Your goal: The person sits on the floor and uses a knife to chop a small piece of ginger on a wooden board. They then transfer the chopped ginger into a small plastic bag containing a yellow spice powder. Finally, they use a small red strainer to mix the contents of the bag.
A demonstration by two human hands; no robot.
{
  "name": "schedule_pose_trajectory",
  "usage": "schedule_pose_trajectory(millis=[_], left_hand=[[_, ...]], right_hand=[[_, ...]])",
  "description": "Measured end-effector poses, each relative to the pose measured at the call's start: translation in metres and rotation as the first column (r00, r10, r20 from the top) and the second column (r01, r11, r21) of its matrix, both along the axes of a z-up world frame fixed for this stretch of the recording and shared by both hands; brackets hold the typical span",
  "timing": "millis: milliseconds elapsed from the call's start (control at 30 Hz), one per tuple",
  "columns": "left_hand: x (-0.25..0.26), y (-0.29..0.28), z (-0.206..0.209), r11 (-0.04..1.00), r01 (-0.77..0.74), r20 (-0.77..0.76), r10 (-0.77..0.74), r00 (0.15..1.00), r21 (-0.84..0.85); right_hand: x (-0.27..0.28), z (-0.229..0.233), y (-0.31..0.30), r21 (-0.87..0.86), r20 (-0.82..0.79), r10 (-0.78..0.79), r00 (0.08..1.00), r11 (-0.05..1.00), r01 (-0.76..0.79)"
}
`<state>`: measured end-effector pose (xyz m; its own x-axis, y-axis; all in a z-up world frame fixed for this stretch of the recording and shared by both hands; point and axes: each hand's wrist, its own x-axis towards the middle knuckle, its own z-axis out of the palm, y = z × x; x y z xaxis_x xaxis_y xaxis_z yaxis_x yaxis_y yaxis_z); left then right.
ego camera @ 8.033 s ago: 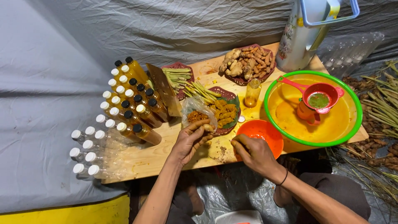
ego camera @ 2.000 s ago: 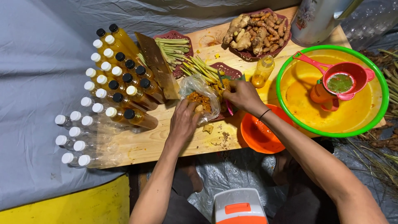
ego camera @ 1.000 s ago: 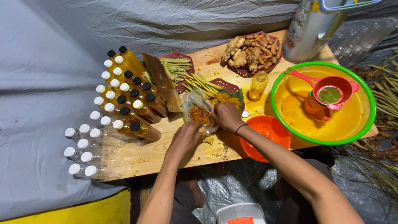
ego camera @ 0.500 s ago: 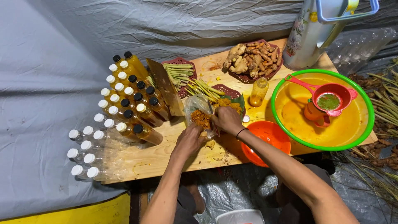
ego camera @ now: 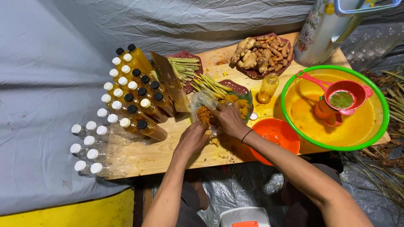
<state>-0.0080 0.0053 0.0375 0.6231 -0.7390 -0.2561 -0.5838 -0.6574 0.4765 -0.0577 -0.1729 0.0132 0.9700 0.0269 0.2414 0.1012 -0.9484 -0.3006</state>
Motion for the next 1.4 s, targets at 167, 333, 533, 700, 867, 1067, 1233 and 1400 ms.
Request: schedule_pose_trajectory(millis=[167,333,533,700,867,1067,1233,1400], left_hand=[[-0.001,-0.002,0.000,1.000,0.010,0.003,-0.010,1.000,-0.014],[0.000,0.004,0.005,1.000,0.000,-0.016,0.000,1.000,-0.014],[0.003,0.010,0.002,0.999,0.012,-0.011,-0.012,1.000,-0.043],[0.003,0.011,0.000,0.999,-0.018,-0.011,0.018,1.000,-0.034],[-0.001,0.014,0.007,0.997,-0.029,0.007,0.030,1.000,-0.078],[0.006,0.014,-0.012,0.984,-0.079,-0.005,0.079,0.997,-0.157],[0.010,0.011,-0.017,0.985,-0.037,0.044,0.045,0.998,-0.166],[0.011,0.003,-0.026,0.978,-0.004,0.084,0.022,0.996,-0.208]], right_hand=[[0.014,-0.027,-0.002,-0.070,-0.023,0.054,0.998,0.996,-0.055],[0.024,-0.062,-0.006,-0.050,0.010,0.089,0.996,0.995,-0.088],[0.035,-0.101,-0.020,-0.019,0.019,0.097,0.995,0.995,-0.097],[0.029,-0.085,-0.017,0.162,0.041,0.094,0.995,0.982,-0.099],[0.008,-0.052,-0.022,0.224,0.016,0.027,1.000,0.974,-0.030],[-0.049,0.001,-0.021,0.150,-0.056,0.189,0.980,0.972,-0.179],[-0.054,-0.077,-0.028,-0.138,-0.076,0.258,0.963,0.954,-0.266],[-0.062,-0.097,-0.019,-0.281,-0.121,0.307,0.944,0.902,-0.329]])
